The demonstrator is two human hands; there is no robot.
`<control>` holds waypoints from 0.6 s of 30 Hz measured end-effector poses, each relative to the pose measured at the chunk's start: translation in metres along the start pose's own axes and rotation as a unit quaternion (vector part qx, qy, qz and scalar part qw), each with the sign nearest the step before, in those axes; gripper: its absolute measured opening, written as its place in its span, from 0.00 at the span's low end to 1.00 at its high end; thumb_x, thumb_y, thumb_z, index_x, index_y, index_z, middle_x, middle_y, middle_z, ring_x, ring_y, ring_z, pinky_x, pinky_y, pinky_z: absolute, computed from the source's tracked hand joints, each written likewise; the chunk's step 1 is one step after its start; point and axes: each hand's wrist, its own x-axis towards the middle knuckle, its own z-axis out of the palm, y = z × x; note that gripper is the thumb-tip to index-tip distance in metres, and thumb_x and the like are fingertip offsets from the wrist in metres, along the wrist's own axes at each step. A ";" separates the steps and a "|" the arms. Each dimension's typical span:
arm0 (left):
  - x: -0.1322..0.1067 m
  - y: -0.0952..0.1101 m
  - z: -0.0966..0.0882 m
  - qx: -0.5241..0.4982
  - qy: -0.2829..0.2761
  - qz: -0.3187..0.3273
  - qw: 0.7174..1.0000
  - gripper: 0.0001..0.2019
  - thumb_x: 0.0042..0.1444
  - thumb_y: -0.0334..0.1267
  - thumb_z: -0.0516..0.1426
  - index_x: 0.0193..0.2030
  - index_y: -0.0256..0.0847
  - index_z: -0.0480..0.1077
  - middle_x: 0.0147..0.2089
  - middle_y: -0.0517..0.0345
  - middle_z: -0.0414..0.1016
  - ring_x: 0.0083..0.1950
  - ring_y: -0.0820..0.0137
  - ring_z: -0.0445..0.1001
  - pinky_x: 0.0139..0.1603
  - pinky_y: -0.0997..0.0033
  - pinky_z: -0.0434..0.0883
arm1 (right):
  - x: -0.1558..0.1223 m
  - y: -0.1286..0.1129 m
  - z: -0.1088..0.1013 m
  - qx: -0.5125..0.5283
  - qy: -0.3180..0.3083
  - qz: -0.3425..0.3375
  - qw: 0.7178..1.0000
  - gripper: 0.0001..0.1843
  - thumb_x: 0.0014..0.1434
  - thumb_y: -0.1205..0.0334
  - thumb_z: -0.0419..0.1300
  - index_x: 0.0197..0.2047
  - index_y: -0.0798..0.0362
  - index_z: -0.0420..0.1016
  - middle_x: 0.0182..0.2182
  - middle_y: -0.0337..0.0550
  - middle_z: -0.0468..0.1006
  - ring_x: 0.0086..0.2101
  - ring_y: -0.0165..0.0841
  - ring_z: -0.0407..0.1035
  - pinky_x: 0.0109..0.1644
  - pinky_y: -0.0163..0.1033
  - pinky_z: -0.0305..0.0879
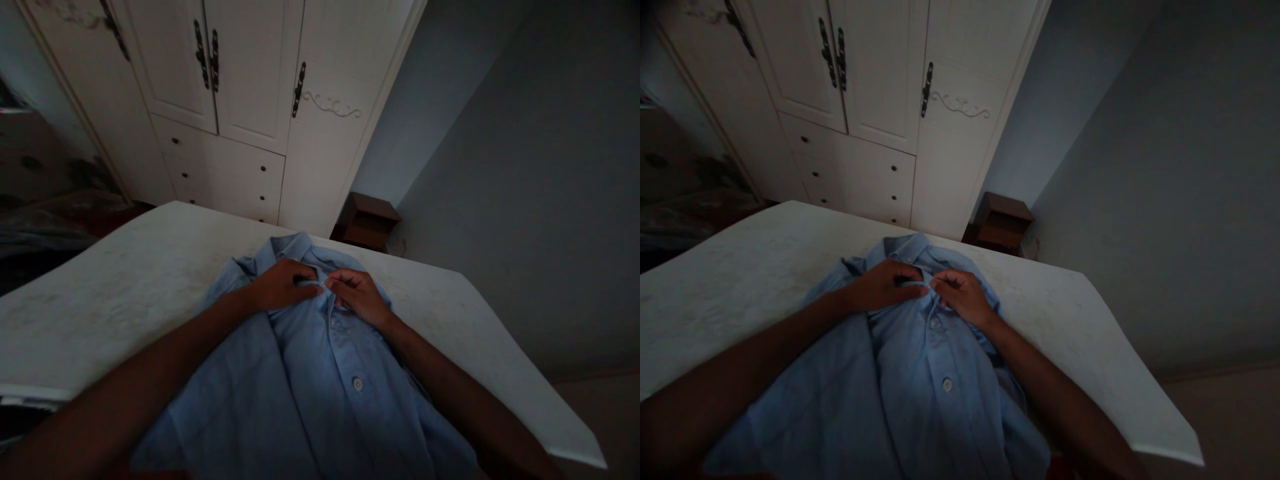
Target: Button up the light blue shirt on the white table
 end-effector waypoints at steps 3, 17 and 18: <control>0.000 -0.002 0.001 -0.005 -0.016 0.003 1.000 0.12 0.57 0.42 0.56 0.30 0.35 0.74 0.25 0.62 0.73 0.27 0.75 0.68 0.30 0.78 0.62 | -0.002 0.001 0.001 -0.014 0.011 -0.013 1.000 0.16 0.53 0.48 0.62 0.31 0.54 0.76 0.15 0.31 0.67 0.16 0.23 0.59 0.19 0.29 0.52; 0.000 -0.016 0.003 -0.023 -0.053 -0.002 0.998 0.12 0.57 0.41 0.57 0.34 0.35 0.77 0.32 0.55 0.79 0.34 0.71 0.74 0.36 0.76 0.66 | -0.008 0.013 0.008 -0.211 0.102 -0.148 0.961 0.10 0.59 0.56 0.59 0.33 0.51 0.79 0.25 0.39 0.77 0.26 0.29 0.70 0.29 0.33 0.65; 0.000 -0.016 0.002 -0.021 -0.056 -0.004 0.998 0.12 0.58 0.42 0.57 0.34 0.35 0.77 0.31 0.56 0.79 0.33 0.72 0.74 0.36 0.77 0.66 | -0.008 0.013 0.008 -0.214 0.102 -0.147 0.960 0.10 0.60 0.57 0.59 0.33 0.51 0.80 0.25 0.39 0.78 0.26 0.29 0.70 0.30 0.33 0.65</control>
